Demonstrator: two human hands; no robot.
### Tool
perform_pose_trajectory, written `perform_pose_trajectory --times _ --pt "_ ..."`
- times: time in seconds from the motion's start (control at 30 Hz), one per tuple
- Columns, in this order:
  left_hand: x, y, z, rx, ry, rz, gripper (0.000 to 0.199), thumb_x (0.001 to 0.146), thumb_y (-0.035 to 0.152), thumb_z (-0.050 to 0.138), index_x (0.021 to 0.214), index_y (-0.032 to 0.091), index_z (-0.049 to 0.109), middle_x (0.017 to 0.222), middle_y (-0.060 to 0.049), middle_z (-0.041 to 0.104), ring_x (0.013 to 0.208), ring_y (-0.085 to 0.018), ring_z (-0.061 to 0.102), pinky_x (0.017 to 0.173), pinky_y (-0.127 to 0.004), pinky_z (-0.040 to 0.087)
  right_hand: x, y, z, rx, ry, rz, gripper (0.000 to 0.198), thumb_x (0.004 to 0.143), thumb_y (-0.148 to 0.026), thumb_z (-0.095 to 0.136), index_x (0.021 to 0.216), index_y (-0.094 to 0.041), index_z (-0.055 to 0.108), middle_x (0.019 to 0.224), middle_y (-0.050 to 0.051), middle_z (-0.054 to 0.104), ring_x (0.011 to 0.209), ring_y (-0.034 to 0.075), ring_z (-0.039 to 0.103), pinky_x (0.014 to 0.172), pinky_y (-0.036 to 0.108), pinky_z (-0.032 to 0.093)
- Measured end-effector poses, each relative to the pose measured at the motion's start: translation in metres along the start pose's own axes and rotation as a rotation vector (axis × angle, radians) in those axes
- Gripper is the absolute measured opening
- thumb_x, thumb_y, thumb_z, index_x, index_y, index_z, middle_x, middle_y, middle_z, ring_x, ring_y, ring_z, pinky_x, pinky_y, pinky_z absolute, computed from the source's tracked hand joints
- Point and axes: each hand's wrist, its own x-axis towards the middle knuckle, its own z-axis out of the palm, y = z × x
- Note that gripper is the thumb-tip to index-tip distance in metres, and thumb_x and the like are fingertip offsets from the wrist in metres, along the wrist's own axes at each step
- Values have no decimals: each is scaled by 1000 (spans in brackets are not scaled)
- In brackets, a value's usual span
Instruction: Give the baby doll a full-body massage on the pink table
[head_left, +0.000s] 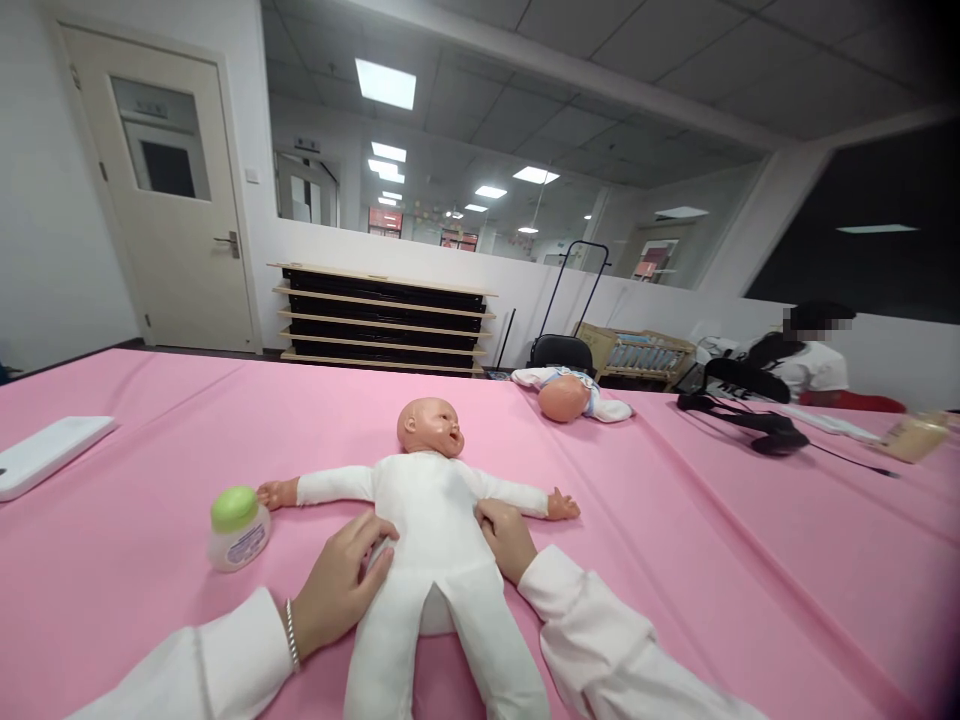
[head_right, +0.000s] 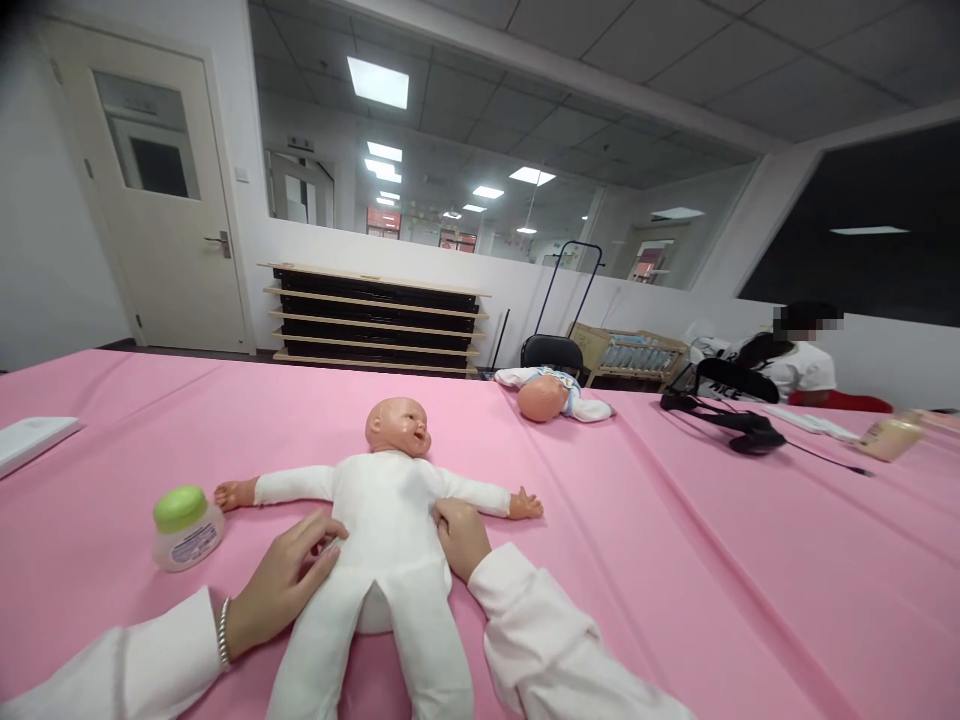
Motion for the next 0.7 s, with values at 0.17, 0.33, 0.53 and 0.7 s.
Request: perform_pose_trajectory --times 0.17,0.33,0.53,0.7 --pt "13 -8 2 -81 13 -137 28 90 38 30 78 20 47 77 -2 53 73 -16 49 70 -29 40 3 3 -2 121 -23 70 11 58 -9 32 53 -17 38 53 0 46 54 12 42 57 22 30" --pt "24 -17 2 -150 9 -250 30 88 42 33 70 20 44 69 0 52 67 -16 48 65 -28 39 6 5 -2 140 -4 96 13 59 -10 32 54 -17 43 57 1 49 59 14 45 59 23 32" --pt "20 -13 0 -71 31 -217 29 87 41 32 72 20 45 71 -1 55 68 -16 50 66 -28 40 6 1 -4 49 32 66 16 62 -8 35 56 -17 46 64 4 53 68 16 48 67 26 37" --pt "19 -12 0 -23 29 -174 28 87 39 30 73 20 44 71 -1 55 68 -17 51 66 -29 40 8 1 -2 6 -57 104 32 71 -5 35 83 -14 63 91 8 63 91 18 54 85 30 39"
